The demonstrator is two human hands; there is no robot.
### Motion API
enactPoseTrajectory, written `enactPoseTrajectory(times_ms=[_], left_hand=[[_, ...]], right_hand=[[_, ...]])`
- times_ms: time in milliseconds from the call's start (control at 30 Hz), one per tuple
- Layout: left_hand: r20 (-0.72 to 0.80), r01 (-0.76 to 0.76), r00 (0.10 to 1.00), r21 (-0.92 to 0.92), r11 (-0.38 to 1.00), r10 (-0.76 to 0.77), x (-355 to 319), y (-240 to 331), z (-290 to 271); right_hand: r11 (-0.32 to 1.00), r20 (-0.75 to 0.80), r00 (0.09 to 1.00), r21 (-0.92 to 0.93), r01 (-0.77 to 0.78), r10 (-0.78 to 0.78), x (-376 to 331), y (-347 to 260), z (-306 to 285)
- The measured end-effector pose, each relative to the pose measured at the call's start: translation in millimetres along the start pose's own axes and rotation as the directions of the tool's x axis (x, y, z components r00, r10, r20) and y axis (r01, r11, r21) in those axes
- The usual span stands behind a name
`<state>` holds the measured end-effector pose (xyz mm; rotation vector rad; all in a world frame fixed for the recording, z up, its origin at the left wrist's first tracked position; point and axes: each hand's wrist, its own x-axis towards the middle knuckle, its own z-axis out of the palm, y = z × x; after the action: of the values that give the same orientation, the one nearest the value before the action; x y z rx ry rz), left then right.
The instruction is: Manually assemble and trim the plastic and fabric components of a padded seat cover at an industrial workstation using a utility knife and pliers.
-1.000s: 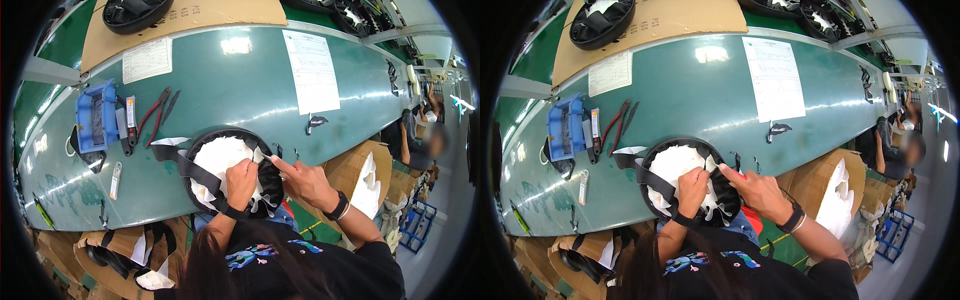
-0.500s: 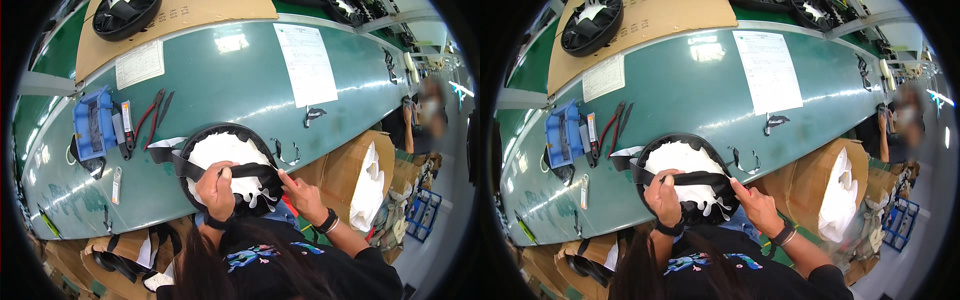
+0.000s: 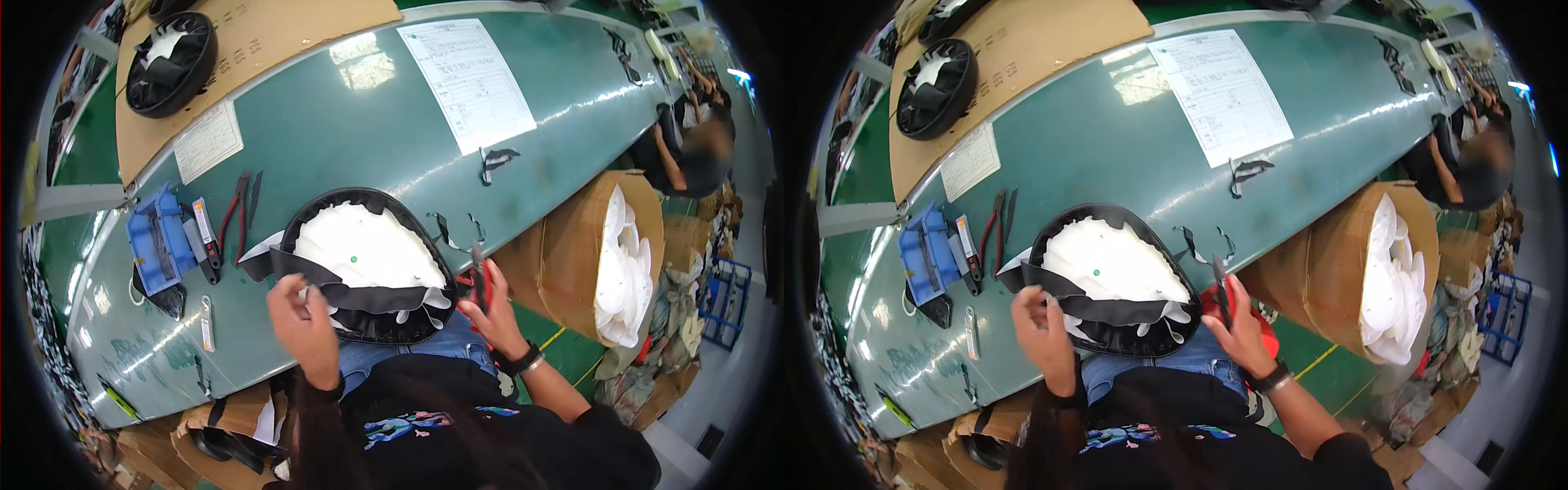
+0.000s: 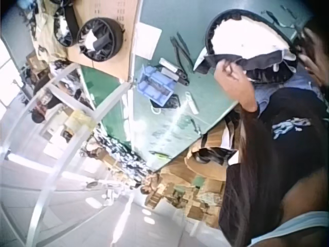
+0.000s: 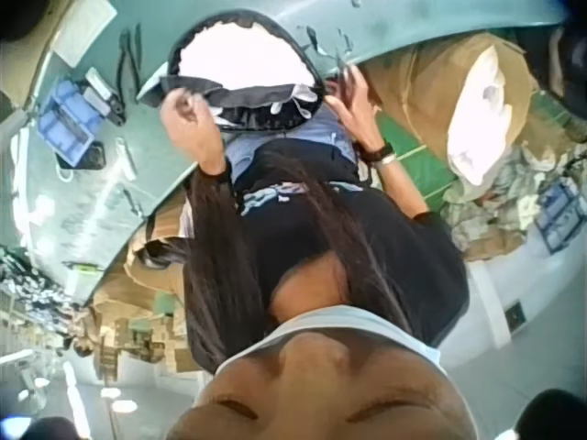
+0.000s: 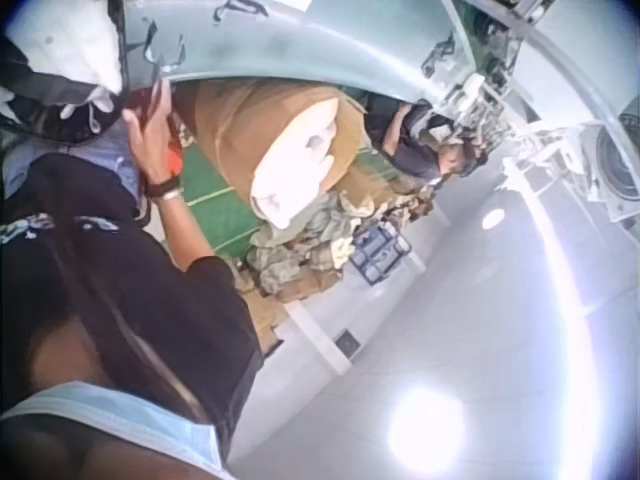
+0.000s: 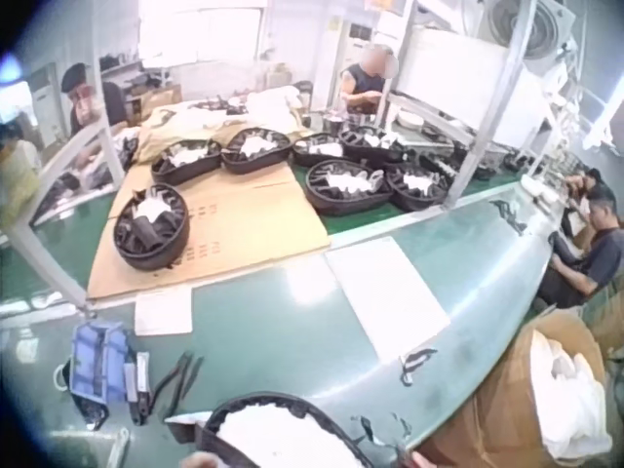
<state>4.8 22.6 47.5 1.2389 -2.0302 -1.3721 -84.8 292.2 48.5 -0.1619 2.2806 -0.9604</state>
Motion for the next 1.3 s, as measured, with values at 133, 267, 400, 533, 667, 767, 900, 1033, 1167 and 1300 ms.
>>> enactPoseTrajectory(times_ms=[133, 267, 400, 533, 667, 767, 900, 1033, 1167, 1300], left_hand=[[0.505, -0.376, 0.771, -0.13, 0.918, 0.387, -1, 41, 64], [0.637, -0.439, 0.712, 0.076, 0.895, 0.295, 24, 64, 125], [0.6, -0.671, 0.686, 0.302, 0.677, 0.412, 53, 72, 162], [0.692, -0.899, 0.423, 0.239, 0.367, 0.585, 79, 58, 173], [0.73, -0.924, 0.294, 0.052, 0.378, 0.617, 97, 57, 161], [0.759, -0.885, 0.23, -0.098, 0.456, 0.609, 104, 55, 162], [0.784, -0.773, 0.237, -0.206, 0.6, 0.573, 116, 61, 158], [0.749, -0.487, 0.33, -0.386, 0.784, 0.574, 138, 61, 151], [0.582, 0.2, 0.735, -0.677, 0.708, 0.349, 162, 56, 136], [0.5, -0.138, 0.805, -0.365, 0.921, 0.319, 169, 61, 104]], right_hand=[[0.941, -0.013, 0.943, 0.061, 0.333, -0.333, 52, 17, 11], [0.893, -0.018, 0.894, 0.033, 0.449, -0.449, 126, -40, -43], [0.822, 0.051, 0.825, -0.07, 0.565, -0.563, 174, -51, -52], [0.795, -0.078, 0.791, -0.065, 0.603, -0.606, 171, -45, -48], [0.8, -0.085, 0.802, -0.182, 0.571, -0.591, 132, -38, -71], [0.773, 0.1, 0.87, -0.418, 0.478, -0.483, 119, -44, -82], [0.634, 0.242, 0.859, -0.591, 0.499, -0.45, 127, -55, -77], [0.7, 0.091, 0.927, -0.631, 0.335, -0.363, 97, -51, -49], [0.743, -0.037, 0.968, -0.648, 0.167, -0.25, 54, -53, -19], [0.741, -0.049, 0.97, -0.655, 0.149, -0.238, 57, -69, -15]])
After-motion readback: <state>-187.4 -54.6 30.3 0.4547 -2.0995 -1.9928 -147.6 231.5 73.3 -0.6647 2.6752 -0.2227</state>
